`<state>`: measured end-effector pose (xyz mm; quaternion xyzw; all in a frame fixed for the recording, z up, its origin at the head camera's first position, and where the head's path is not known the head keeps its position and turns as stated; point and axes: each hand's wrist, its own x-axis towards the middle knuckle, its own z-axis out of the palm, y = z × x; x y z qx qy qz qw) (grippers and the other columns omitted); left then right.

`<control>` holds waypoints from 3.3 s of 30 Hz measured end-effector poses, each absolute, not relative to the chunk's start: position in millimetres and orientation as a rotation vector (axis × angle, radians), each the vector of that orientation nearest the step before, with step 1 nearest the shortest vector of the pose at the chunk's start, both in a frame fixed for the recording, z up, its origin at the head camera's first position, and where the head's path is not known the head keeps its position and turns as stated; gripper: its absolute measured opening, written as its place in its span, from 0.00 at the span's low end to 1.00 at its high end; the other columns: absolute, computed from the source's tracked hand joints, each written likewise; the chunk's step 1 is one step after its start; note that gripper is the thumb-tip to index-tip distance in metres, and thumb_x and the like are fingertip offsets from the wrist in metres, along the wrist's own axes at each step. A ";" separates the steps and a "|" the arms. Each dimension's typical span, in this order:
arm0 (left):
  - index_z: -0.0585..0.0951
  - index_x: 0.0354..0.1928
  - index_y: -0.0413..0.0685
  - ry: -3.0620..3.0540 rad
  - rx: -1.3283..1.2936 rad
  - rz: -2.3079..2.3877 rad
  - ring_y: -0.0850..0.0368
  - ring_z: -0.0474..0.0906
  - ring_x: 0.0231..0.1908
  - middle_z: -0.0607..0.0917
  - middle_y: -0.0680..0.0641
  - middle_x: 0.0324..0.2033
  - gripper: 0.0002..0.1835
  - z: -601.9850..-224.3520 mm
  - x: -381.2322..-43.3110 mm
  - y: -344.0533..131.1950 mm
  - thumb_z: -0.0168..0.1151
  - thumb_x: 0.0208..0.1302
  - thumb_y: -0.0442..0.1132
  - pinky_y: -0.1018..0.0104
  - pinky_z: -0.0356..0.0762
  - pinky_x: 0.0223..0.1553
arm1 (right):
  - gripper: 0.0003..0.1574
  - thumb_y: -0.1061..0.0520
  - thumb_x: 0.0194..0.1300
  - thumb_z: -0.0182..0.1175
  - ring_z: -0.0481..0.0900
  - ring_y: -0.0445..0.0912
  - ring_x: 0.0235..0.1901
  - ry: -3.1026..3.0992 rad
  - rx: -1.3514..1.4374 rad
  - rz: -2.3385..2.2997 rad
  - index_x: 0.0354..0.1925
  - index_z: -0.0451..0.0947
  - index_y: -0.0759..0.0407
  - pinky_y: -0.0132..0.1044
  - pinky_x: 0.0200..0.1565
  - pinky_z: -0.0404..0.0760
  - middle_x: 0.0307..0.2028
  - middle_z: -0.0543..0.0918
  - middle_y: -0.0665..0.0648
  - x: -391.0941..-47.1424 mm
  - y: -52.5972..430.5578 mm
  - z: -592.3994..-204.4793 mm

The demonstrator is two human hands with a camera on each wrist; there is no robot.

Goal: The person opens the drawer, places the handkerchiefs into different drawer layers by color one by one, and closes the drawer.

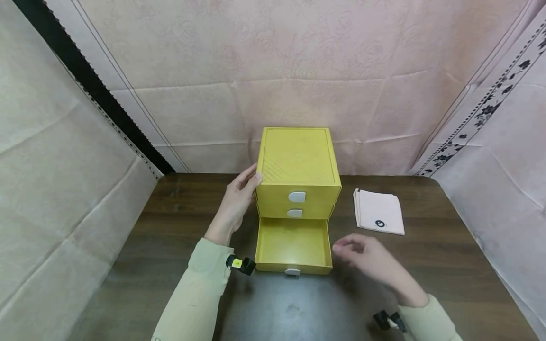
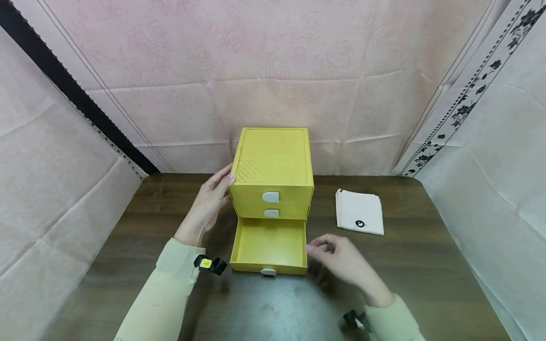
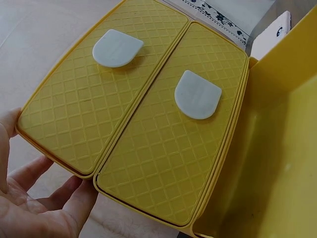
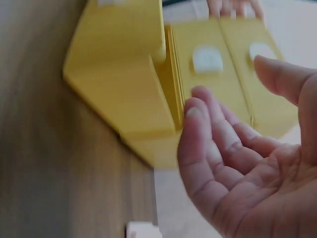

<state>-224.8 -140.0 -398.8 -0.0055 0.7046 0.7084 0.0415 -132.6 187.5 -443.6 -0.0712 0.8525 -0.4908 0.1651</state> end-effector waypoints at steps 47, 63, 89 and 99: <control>0.70 0.65 0.75 2.152 0.006 2.191 0.59 0.71 0.59 0.72 0.57 0.61 0.25 -400.2 -225.7 -139.8 0.58 0.67 0.57 0.55 0.68 0.60 | 0.58 0.38 0.62 0.62 0.66 0.68 0.50 2.900 0.529 -1.003 0.65 0.51 0.81 0.60 0.52 0.68 0.54 0.66 0.80 -248.4 291.1 -502.5; 0.66 0.71 0.60 2.163 -0.006 2.170 0.55 0.70 0.60 0.71 0.51 0.63 0.27 -373.1 -208.4 -134.4 0.55 0.72 0.49 0.55 0.68 0.60 | 0.56 0.42 0.60 0.65 0.56 0.73 0.54 2.908 0.605 -0.862 0.64 0.53 0.82 0.65 0.55 0.58 0.54 0.60 0.83 -252.6 291.0 -510.2; 0.71 0.64 0.76 2.157 -0.006 2.210 0.58 0.72 0.58 0.72 0.57 0.62 0.26 -402.6 -224.2 -137.4 0.59 0.64 0.61 0.54 0.68 0.60 | 0.56 0.42 0.58 0.66 0.65 0.67 0.42 2.822 0.555 -0.897 0.58 0.54 0.87 0.57 0.43 0.69 0.43 0.66 0.78 -232.2 292.8 -506.1; 0.70 0.65 0.75 2.168 0.007 2.207 0.58 0.71 0.59 0.71 0.57 0.63 0.27 -402.3 -223.5 -139.0 0.59 0.64 0.62 0.53 0.68 0.60 | 0.52 0.50 0.58 0.66 0.71 0.64 0.41 2.849 0.469 -0.962 0.59 0.52 0.86 0.54 0.43 0.74 0.45 0.69 0.79 -220.6 291.0 -505.7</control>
